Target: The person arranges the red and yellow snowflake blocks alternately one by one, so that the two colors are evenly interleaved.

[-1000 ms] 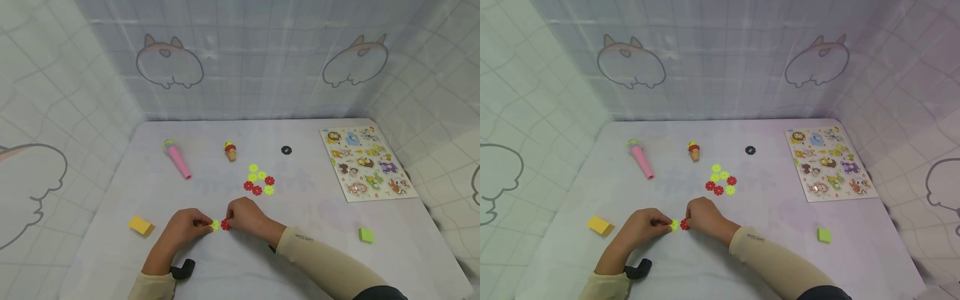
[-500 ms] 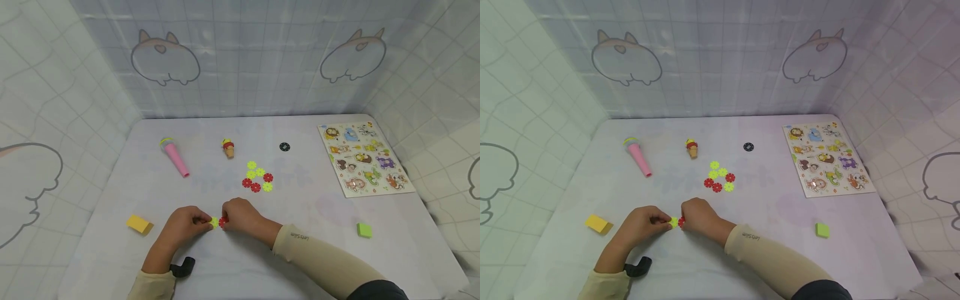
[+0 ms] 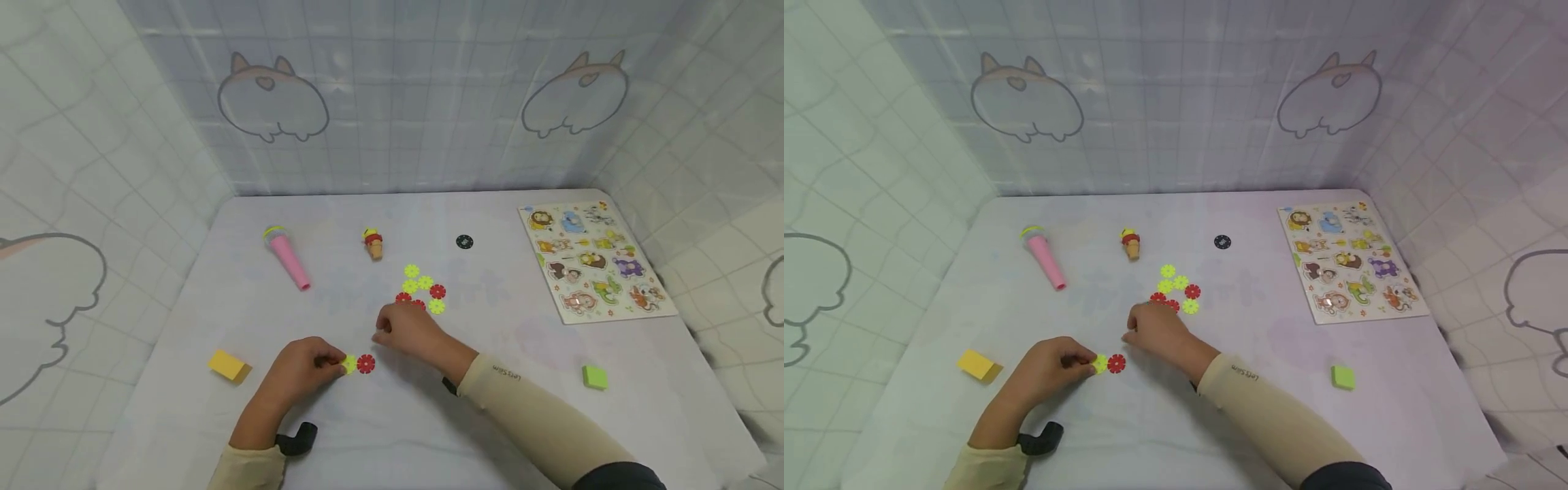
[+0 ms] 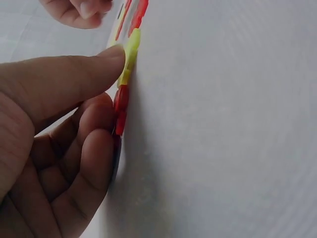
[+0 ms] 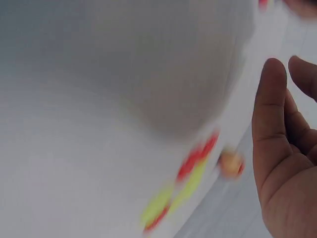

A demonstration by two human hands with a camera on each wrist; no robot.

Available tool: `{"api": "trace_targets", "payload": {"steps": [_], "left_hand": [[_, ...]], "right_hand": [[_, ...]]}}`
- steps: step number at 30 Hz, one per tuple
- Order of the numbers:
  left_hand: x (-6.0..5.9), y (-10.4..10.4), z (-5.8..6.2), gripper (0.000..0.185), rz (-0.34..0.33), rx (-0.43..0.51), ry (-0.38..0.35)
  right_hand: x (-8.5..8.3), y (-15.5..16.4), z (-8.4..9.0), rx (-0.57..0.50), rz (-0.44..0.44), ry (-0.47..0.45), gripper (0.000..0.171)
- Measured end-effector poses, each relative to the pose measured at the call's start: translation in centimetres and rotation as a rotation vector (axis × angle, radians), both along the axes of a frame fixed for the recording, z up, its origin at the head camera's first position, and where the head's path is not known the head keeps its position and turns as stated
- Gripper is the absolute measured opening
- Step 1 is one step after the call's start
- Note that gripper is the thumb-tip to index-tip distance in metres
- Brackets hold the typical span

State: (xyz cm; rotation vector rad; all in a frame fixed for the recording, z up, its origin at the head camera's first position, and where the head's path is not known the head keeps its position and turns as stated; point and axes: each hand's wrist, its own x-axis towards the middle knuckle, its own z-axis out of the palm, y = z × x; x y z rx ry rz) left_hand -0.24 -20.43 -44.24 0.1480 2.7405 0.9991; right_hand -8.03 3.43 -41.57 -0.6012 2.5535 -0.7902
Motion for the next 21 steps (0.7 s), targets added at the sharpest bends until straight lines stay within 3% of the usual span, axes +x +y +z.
{"api": "trace_targets", "payload": {"steps": [5,9,16,21], "left_hand": [[0.0,0.1,-0.1,0.015,0.02,0.003,0.008],[-0.1,0.7,-0.1,0.015,-0.003,0.004,0.011],[-0.7,2.5,-0.1,0.015,-0.116,-0.011,0.066],[-0.9,3.1,0.1,0.015,-0.129,-0.004,0.033]], "right_hand": [[-4.8,3.6,1.1,-0.063,-0.196,0.016,0.018],[-8.1,5.2,1.3,-0.04,-0.308,0.027,0.027],[-10.8,4.2,0.1,0.133,-0.297,0.008,0.037],[-11.3,3.0,-0.7,0.247,-0.258,0.035,0.035]]}}
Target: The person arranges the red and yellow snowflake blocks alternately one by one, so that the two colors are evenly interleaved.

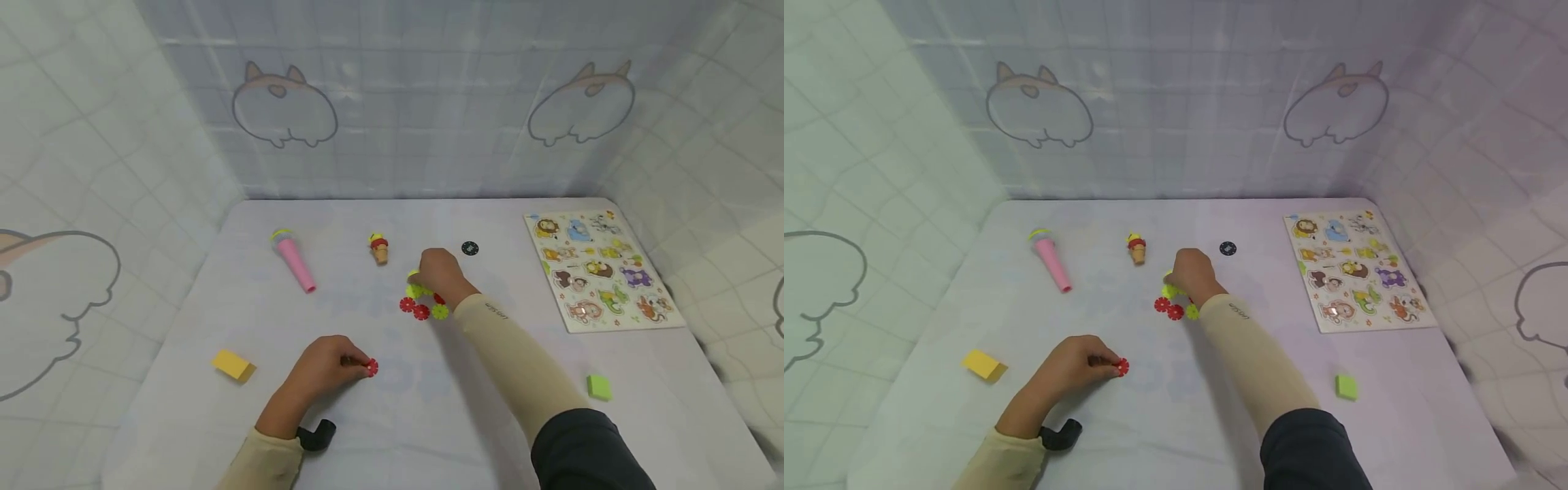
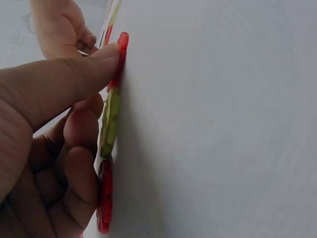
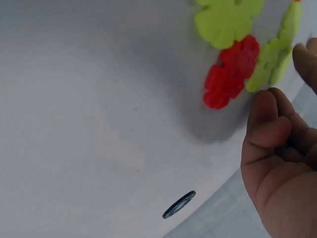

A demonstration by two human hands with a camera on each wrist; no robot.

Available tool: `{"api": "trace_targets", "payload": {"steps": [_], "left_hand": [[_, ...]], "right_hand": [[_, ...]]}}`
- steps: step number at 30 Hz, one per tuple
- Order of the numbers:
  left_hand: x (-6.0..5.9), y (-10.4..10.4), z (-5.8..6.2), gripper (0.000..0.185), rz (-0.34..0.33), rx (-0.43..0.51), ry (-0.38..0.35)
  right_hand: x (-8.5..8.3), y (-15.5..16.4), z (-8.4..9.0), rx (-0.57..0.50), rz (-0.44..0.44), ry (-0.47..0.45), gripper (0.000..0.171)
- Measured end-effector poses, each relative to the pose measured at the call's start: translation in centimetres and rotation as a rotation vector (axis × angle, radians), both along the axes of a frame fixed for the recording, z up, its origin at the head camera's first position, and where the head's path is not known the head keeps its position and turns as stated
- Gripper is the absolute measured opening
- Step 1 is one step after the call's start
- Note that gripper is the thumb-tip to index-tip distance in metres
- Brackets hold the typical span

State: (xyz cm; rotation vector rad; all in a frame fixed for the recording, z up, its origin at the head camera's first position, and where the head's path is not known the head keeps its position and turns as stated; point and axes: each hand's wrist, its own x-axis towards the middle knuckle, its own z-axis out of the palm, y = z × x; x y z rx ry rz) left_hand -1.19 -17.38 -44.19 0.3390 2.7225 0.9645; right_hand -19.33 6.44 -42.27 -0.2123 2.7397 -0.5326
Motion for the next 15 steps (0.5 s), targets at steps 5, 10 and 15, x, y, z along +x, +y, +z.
{"api": "trace_targets", "payload": {"steps": [5,10,15], "left_hand": [[-0.12,0.19,-0.12,0.015,0.026,-0.016,-0.047],[-0.06,0.19,-0.2,0.016,0.006,-0.02,-0.022],[0.03,0.02,-0.27,0.016,-0.01,-0.015,0.01]], "right_hand": [[0.0,-0.2,-0.04,0.029,0.011,0.002,0.036],[-0.11,-0.41,0.22,0.035,0.015,-0.031,0.038],[-0.13,-0.74,0.59,0.067,0.035,-0.019,0.037]]}}
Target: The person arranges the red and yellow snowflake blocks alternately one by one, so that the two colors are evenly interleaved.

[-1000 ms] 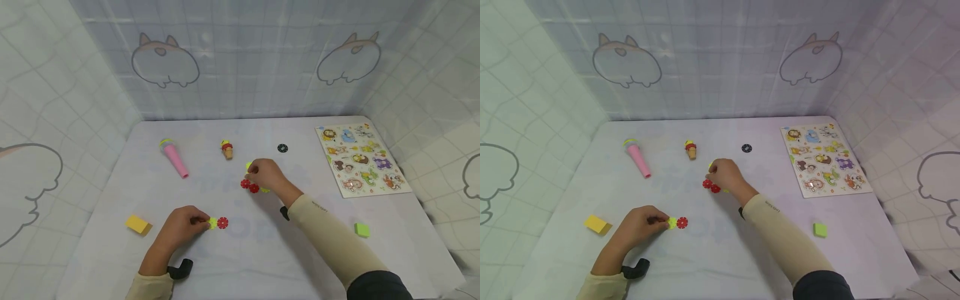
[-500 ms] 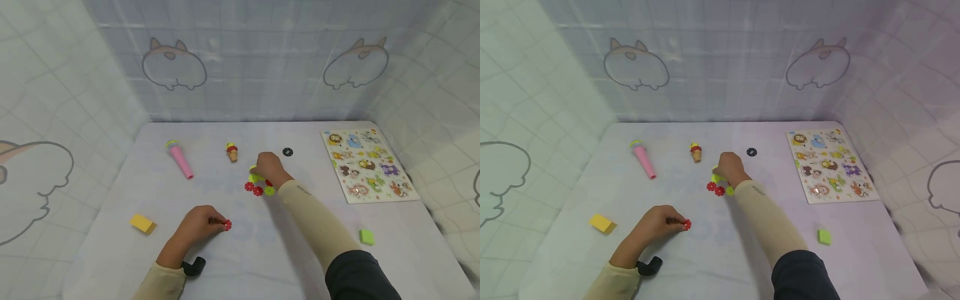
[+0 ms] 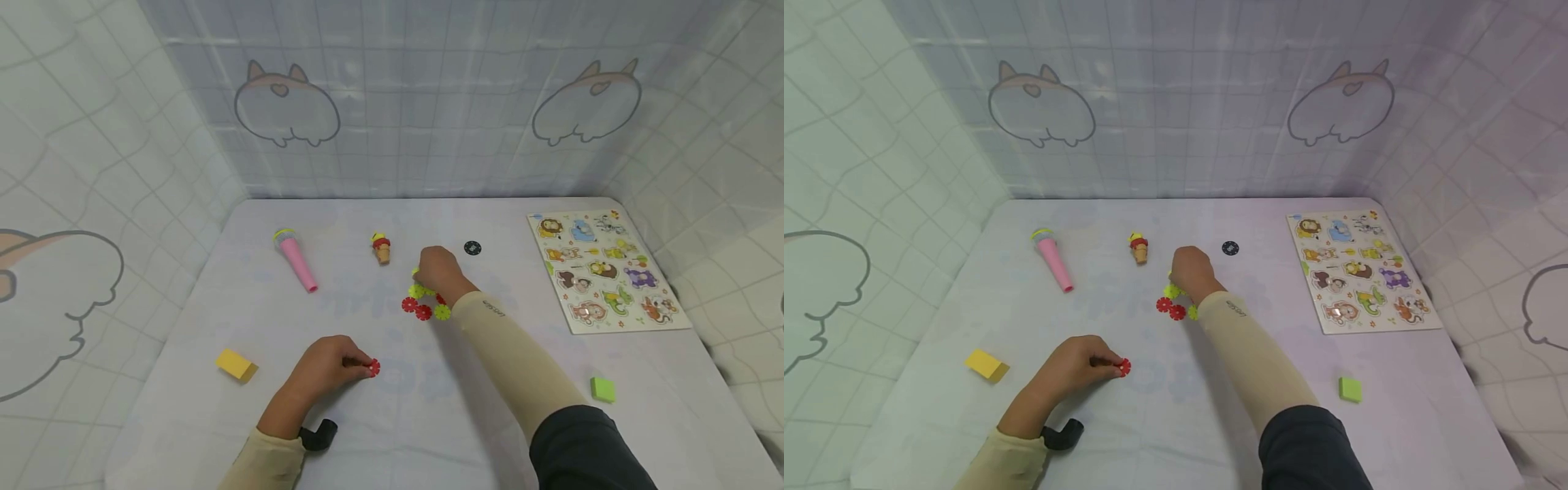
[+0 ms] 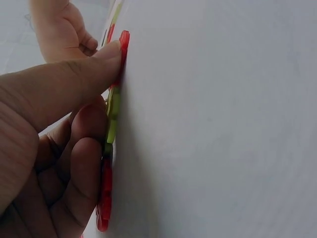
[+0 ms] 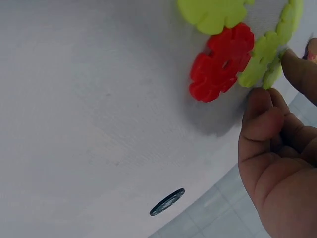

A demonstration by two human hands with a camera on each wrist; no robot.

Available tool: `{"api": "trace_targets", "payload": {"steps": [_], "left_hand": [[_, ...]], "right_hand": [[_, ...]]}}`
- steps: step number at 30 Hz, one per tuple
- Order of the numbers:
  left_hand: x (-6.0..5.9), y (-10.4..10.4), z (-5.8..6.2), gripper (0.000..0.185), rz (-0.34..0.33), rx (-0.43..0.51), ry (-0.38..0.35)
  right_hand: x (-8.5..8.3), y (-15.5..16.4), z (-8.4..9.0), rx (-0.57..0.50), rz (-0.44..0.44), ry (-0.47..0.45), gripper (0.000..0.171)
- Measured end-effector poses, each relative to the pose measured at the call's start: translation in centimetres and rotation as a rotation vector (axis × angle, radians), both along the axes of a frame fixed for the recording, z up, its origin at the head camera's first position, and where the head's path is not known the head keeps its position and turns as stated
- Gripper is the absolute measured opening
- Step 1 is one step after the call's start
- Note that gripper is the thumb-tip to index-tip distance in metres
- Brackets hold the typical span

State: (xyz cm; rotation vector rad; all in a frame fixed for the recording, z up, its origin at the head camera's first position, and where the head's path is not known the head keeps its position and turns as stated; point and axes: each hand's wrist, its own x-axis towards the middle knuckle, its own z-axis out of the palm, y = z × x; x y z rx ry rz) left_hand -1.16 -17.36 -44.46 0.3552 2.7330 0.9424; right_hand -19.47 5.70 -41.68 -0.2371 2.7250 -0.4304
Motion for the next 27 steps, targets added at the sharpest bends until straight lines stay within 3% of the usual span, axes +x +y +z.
{"api": "trace_targets", "payload": {"steps": [4,9,12,16,21,27], "left_hand": [[0.0,-0.1,-0.1,0.017,0.004,0.013,0.015],[-0.1,-0.1,-0.2,0.016,-0.001,0.023,0.009],[-0.1,0.0,-0.2,0.016,-0.001,0.016,-0.009],[-0.1,0.0,-0.2,0.016,0.017,0.007,-0.032],[0.0,-0.1,-0.2,0.017,0.024,0.001,-0.036],[-0.2,-0.2,-0.1,0.018,0.028,-0.006,-0.023]], "right_hand": [[-0.1,-0.2,0.2,0.038,0.042,0.012,0.033],[-0.4,-0.1,0.2,0.038,0.06,-0.036,0.028],[-0.4,0.3,0.2,-0.021,0.043,-0.047,0.028],[0.2,1.2,0.4,-0.199,0.027,-0.015,0.022],[2.8,3.1,0.9,-0.435,0.043,-0.081,0.015],[7.7,3.9,-0.2,-0.543,0.114,-0.21,0.012]]}}
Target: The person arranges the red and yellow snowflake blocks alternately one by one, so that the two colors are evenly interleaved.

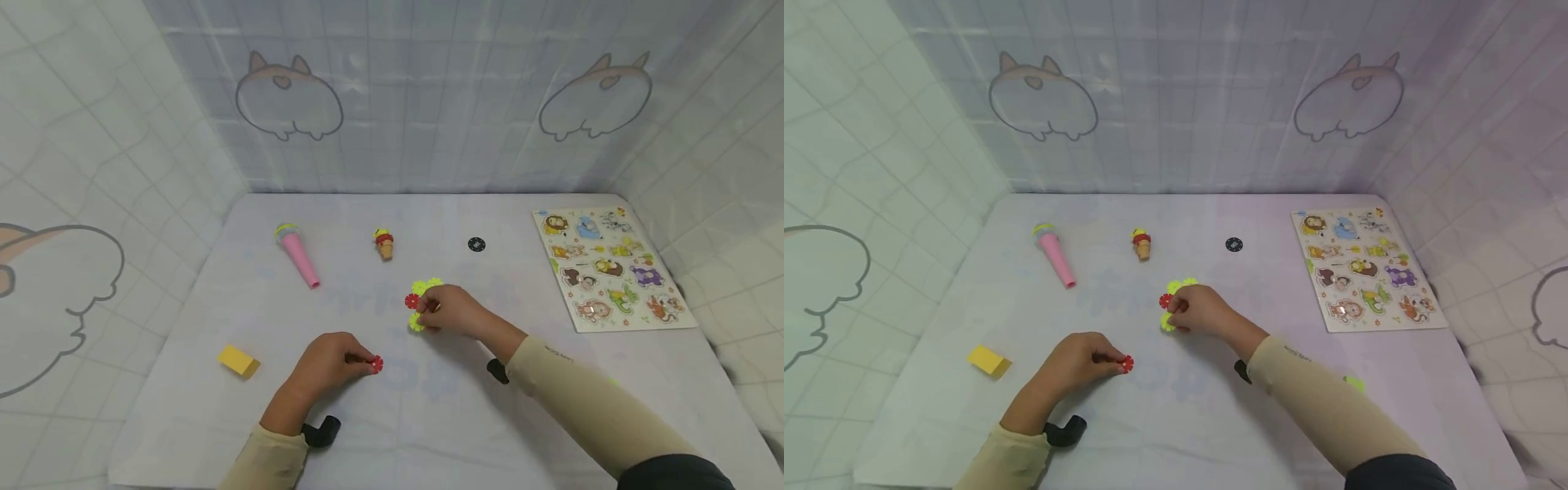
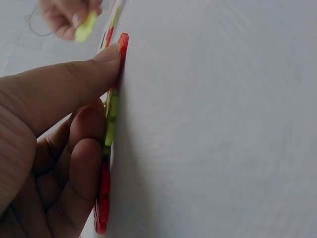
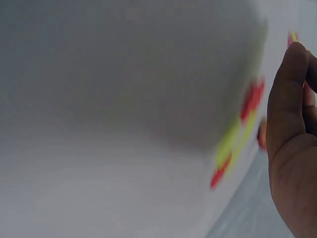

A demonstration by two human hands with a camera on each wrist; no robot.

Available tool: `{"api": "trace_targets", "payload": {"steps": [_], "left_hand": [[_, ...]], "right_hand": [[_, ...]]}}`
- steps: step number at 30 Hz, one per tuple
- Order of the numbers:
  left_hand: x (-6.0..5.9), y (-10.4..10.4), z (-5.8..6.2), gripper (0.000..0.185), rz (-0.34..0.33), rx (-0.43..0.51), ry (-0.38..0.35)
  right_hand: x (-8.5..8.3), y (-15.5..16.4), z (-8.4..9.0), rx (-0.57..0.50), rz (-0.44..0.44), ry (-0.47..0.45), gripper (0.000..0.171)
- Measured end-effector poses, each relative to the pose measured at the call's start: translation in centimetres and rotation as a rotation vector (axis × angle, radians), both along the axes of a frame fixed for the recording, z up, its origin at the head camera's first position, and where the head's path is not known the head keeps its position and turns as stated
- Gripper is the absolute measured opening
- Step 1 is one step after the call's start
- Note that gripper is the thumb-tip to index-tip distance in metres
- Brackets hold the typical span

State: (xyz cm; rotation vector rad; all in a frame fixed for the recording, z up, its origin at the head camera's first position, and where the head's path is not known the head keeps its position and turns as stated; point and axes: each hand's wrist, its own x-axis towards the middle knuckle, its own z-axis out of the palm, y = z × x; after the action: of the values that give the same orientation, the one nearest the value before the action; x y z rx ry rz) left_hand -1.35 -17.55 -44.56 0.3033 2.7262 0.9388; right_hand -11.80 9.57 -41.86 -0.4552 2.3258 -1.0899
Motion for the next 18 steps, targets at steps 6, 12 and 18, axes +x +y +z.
{"api": "trace_targets", "payload": {"steps": [6,12,18], "left_hand": [[0.0,-0.1,0.0,0.017,-0.011,0.003,0.012],[0.0,-0.1,-0.1,0.016,-0.012,0.031,0.011],[-0.2,-0.1,-0.1,0.015,0.002,0.05,-0.009]], "right_hand": [[3.8,-1.0,-1.4,0.0,0.105,0.005,0.012],[5.2,-2.4,-1.6,0.024,0.162,0.105,0.013],[5.6,-3.4,-1.5,0.072,0.219,0.208,0.012]]}}
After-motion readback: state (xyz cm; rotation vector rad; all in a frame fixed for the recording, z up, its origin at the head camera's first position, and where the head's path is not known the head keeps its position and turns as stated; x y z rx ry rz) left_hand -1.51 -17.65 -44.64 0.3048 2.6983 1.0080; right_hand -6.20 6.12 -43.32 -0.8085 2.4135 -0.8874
